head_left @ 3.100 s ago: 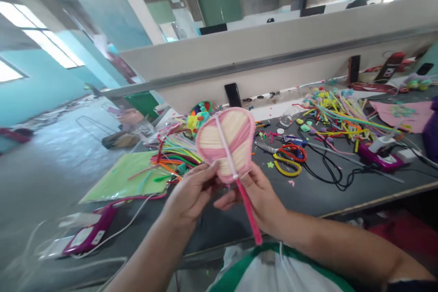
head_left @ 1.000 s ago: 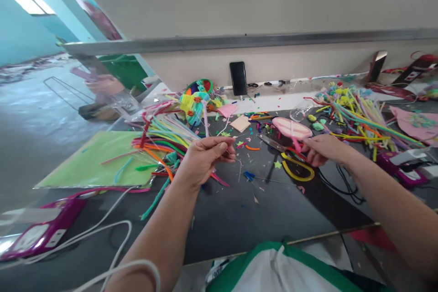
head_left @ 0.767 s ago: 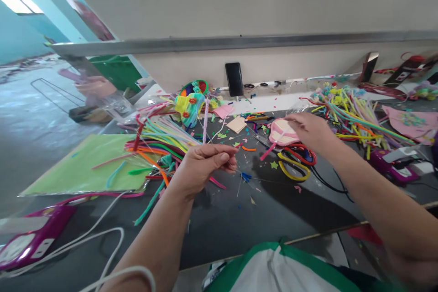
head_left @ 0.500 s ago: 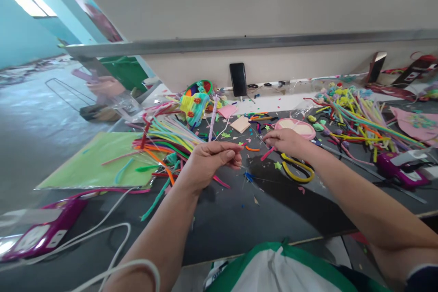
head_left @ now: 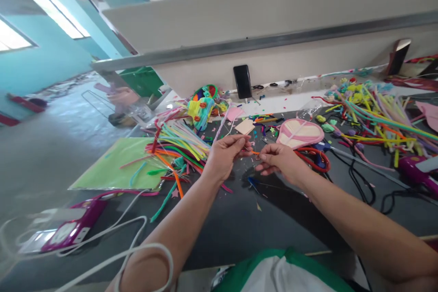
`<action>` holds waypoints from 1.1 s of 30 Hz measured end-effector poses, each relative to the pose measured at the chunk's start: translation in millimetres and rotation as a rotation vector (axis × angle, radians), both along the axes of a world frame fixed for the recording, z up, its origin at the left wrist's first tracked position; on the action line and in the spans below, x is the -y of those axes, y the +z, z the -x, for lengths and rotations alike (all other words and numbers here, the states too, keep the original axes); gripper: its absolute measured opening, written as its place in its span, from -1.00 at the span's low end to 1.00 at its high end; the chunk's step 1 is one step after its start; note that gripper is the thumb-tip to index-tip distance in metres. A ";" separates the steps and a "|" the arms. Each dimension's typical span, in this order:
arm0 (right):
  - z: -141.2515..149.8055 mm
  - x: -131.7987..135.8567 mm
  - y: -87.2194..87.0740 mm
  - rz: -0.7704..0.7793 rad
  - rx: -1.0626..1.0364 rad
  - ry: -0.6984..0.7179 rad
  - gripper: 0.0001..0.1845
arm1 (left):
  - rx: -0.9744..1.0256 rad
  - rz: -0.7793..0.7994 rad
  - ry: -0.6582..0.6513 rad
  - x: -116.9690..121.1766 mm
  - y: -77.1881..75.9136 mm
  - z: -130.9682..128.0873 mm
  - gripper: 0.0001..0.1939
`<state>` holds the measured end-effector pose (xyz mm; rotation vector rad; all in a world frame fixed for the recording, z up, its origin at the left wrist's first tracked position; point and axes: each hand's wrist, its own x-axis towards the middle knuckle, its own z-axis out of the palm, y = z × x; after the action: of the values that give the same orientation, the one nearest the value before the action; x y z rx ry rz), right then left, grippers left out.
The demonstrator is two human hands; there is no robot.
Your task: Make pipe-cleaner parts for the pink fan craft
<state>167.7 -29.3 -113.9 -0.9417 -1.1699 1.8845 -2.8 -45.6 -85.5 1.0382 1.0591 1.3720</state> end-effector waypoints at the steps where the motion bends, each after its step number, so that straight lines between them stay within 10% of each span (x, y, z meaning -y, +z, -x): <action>1: -0.4 1.4 -0.5 0.033 -0.027 0.010 -0.74 | 0.008 -0.005 0.005 -0.1 -2.3 -1.8 -0.71; 21: 13.2 8.4 -18.5 -0.288 0.096 -0.107 -0.73 | -0.003 0.111 -0.142 13.9 -38.4 -14.2 -0.71; 33: 12.4 8.0 -23.8 -0.007 -0.148 0.012 -0.62 | -0.147 0.060 -0.018 13.5 -40.9 -8.6 -0.85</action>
<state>155.3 -37.4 -137.7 -0.7787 -1.0955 1.9236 5.8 -59.0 -126.4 1.1145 1.1890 1.2568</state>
